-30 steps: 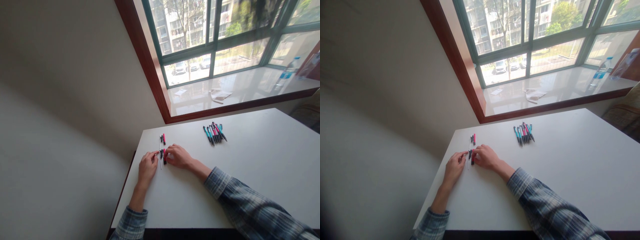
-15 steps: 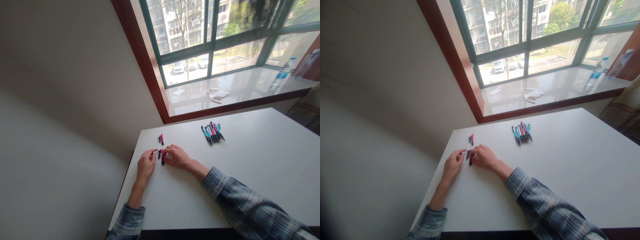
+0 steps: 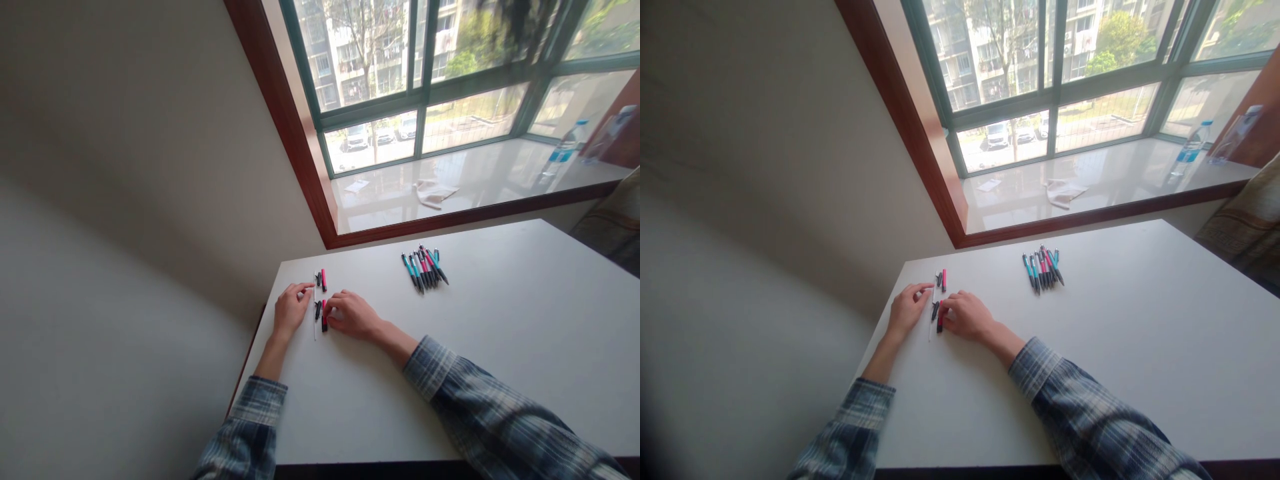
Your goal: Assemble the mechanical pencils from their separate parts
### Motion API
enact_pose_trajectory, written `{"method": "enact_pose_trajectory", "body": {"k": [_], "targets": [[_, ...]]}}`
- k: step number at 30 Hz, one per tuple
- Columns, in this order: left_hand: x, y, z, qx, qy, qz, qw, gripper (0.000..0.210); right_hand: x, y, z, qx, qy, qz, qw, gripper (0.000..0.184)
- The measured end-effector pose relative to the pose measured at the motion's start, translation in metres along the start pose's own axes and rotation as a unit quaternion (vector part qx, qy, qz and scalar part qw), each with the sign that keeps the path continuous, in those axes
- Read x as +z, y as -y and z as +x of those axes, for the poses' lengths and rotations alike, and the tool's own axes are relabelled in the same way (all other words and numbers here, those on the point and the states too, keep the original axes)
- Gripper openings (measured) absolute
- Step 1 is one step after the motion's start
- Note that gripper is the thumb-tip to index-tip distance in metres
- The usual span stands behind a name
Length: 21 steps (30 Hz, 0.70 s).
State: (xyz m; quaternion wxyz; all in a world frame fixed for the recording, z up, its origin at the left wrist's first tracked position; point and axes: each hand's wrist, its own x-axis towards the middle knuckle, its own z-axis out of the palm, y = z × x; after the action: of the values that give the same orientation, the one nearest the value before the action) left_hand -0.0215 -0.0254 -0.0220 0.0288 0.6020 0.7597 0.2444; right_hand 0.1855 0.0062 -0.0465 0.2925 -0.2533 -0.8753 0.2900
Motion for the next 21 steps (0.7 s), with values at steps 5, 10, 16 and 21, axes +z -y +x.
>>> {"method": "enact_pose_trajectory", "body": {"k": [5, 10, 16, 21], "targets": [[0.0005, 0.0019, 0.0019, -0.003, 0.002, -0.001, 1.000, 0.025, 0.0000, 0.0003, 0.0004, 0.009, 0.004, 0.003, 1.000, 0.014], [0.0014, -0.0029, 0.0045, -0.003, 0.004, 0.002, 1.000, 0.025, 0.0013, -0.0010, 0.0009, 0.011, 0.005, 0.002, 1.000, 0.012], [0.0037, -0.0012, 0.0093, 0.007, 0.004, 0.005, 1.000, 0.026, 0.0017, -0.0019, 0.0007, 0.008, 0.008, 0.000, 1.000, 0.012], [0.0075, 0.0012, 0.0097, 0.008, -0.006, -0.003, 1.000, 0.028, 0.0019, -0.0027, 0.0008, 0.005, 0.005, -0.002, 1.000, 0.012]]}}
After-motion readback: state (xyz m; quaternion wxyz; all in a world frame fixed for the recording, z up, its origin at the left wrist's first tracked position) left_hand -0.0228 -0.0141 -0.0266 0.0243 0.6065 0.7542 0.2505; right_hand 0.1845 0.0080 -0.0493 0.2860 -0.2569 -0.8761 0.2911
